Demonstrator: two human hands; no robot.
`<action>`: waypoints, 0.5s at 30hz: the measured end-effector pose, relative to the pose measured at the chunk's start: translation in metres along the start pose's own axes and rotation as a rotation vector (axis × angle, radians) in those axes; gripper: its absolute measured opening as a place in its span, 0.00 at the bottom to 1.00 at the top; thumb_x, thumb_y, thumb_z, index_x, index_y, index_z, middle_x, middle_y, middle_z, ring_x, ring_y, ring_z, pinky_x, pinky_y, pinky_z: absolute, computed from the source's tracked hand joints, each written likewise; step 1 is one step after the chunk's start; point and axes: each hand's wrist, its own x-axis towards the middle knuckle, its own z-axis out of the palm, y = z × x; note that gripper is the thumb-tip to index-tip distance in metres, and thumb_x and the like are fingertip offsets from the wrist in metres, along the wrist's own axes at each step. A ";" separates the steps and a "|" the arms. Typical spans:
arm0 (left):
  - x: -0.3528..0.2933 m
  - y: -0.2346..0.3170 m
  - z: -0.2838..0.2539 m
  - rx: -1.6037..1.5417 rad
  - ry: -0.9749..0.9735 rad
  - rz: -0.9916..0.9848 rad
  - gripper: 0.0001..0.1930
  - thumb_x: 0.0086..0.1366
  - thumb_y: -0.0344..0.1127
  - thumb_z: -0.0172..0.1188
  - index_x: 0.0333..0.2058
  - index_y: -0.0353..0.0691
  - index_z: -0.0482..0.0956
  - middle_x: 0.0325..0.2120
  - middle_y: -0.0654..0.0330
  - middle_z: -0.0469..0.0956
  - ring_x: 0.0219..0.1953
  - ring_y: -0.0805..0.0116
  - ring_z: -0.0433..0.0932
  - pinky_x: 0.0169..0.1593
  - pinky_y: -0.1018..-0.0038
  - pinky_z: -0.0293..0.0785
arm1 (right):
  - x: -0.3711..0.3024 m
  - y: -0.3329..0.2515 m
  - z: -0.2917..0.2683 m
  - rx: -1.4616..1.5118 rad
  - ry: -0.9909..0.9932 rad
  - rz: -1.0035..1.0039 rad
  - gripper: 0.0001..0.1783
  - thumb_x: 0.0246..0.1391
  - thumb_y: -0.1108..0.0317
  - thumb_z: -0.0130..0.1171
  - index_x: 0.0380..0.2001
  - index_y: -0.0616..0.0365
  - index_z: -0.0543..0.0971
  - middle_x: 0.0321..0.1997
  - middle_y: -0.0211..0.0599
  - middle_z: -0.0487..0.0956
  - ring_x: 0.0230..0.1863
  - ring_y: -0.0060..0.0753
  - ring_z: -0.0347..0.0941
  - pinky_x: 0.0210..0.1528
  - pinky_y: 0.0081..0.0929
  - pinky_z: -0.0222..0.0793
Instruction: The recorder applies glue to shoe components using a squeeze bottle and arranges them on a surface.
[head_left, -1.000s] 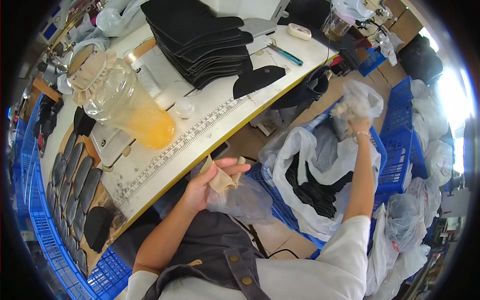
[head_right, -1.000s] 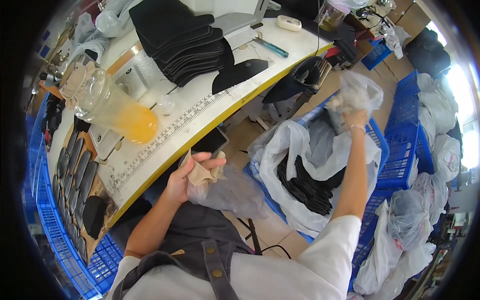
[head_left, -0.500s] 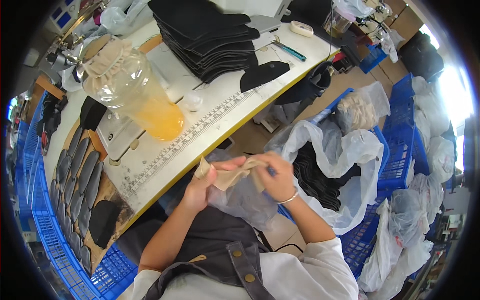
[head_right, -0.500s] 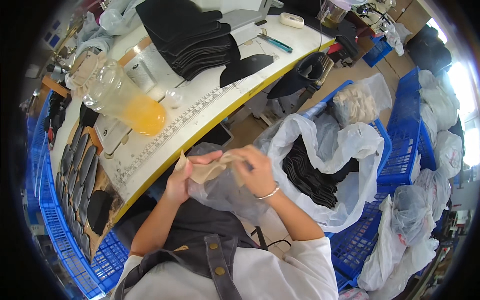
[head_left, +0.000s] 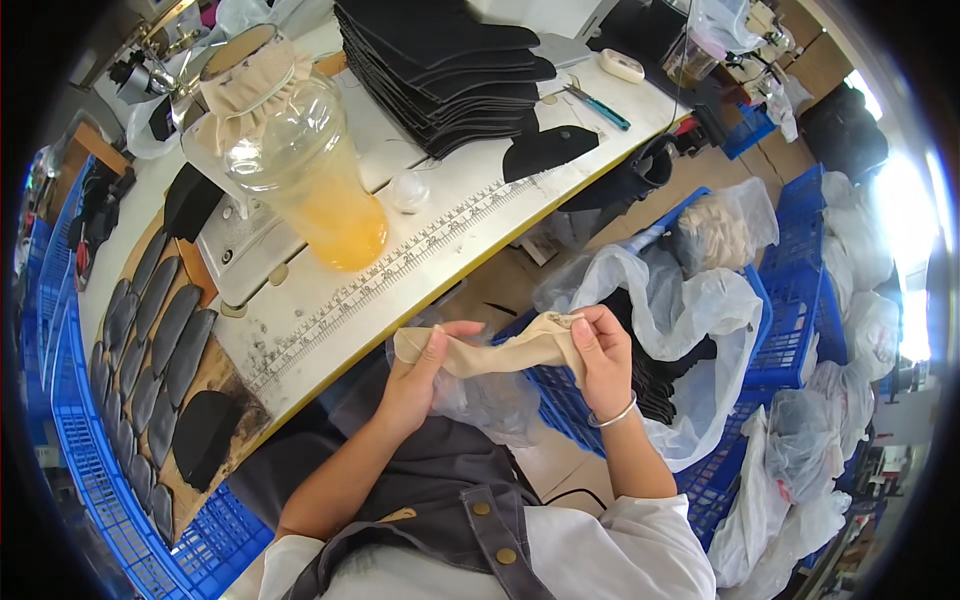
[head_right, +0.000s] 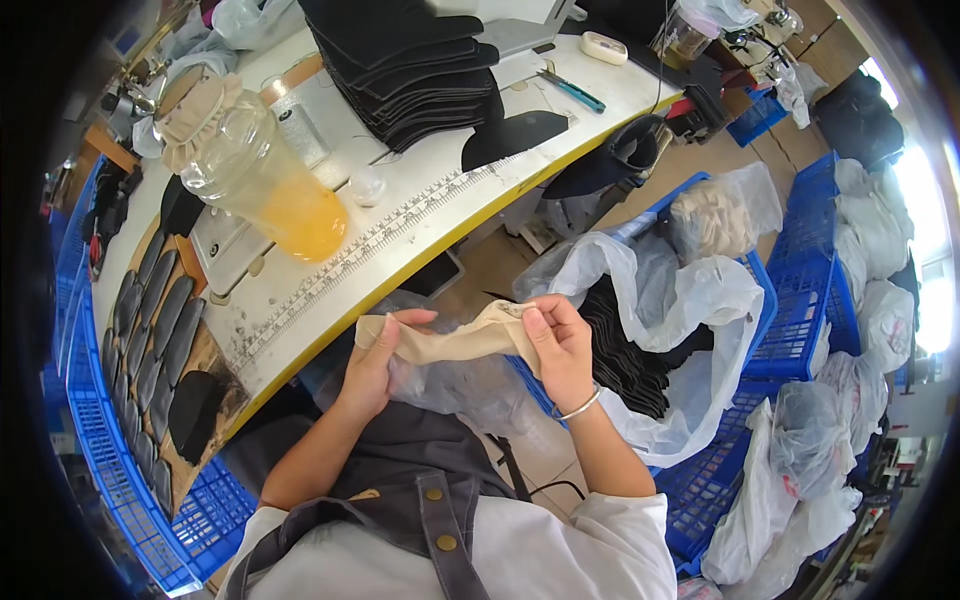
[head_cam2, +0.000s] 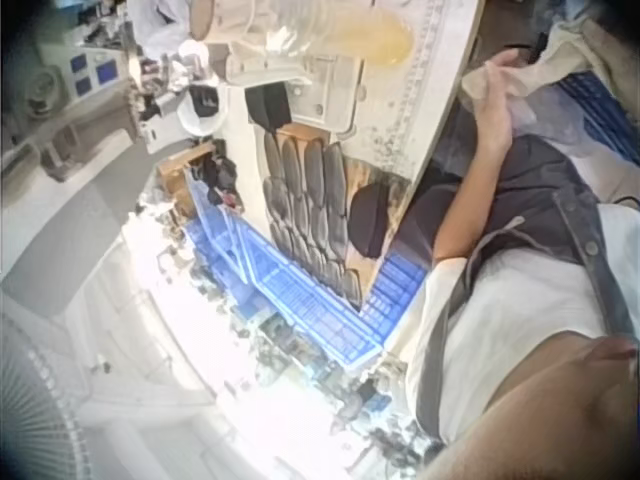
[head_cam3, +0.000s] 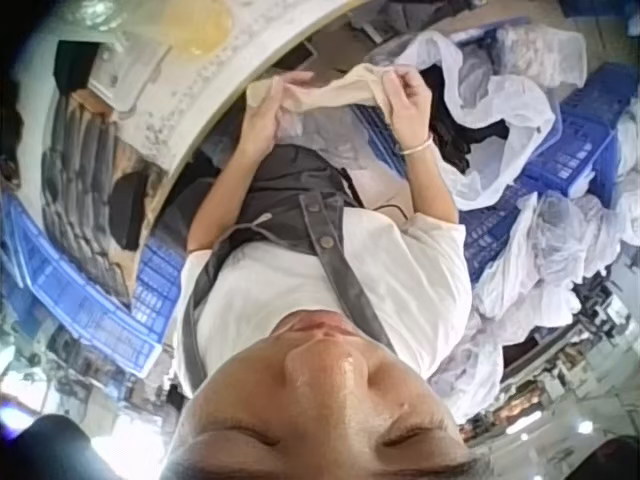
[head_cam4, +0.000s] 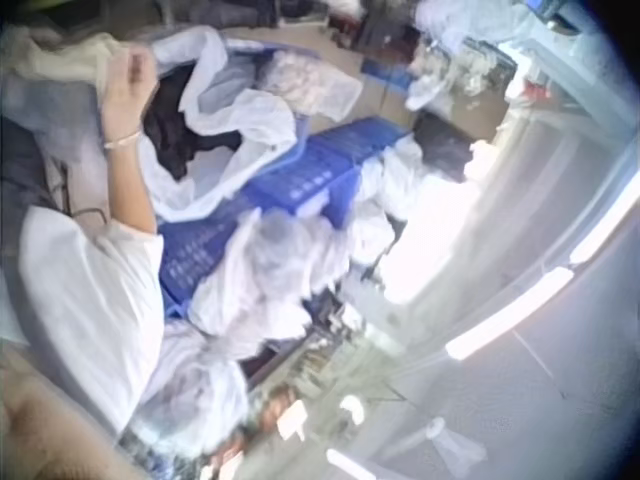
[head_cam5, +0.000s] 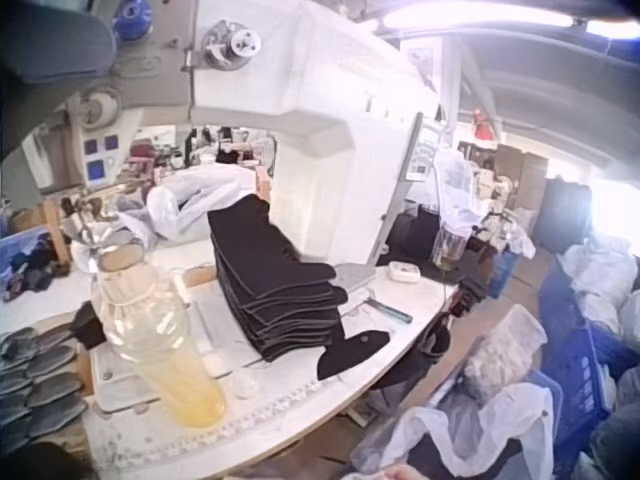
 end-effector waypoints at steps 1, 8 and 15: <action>0.001 0.000 0.005 -0.026 -0.050 0.009 0.22 0.69 0.46 0.38 0.49 0.34 0.69 0.40 0.60 0.74 0.41 0.74 0.72 0.46 0.78 0.67 | -0.002 0.003 0.004 -0.119 0.006 -0.041 0.07 0.57 0.69 0.51 0.34 0.62 0.73 0.32 0.27 0.75 0.31 0.13 0.69 0.35 0.13 0.65; 0.012 -0.041 0.005 0.065 0.191 -0.122 0.19 0.67 0.41 0.45 0.49 0.34 0.69 0.42 0.61 0.73 0.40 0.76 0.72 0.41 0.81 0.68 | -0.012 0.055 0.054 -0.744 -0.139 -0.528 0.15 0.43 0.78 0.55 0.38 0.60 0.73 0.41 0.45 0.70 0.38 0.47 0.70 0.39 0.29 0.67; 0.014 -0.027 -0.020 0.173 0.109 -0.243 0.16 0.64 0.40 0.46 0.45 0.36 0.72 0.40 0.60 0.78 0.15 0.89 0.57 0.18 0.90 0.51 | 0.122 0.090 -0.028 -1.027 0.112 -0.312 0.09 0.46 0.77 0.50 0.33 0.63 0.75 0.37 0.49 0.73 0.38 0.50 0.72 0.42 0.36 0.68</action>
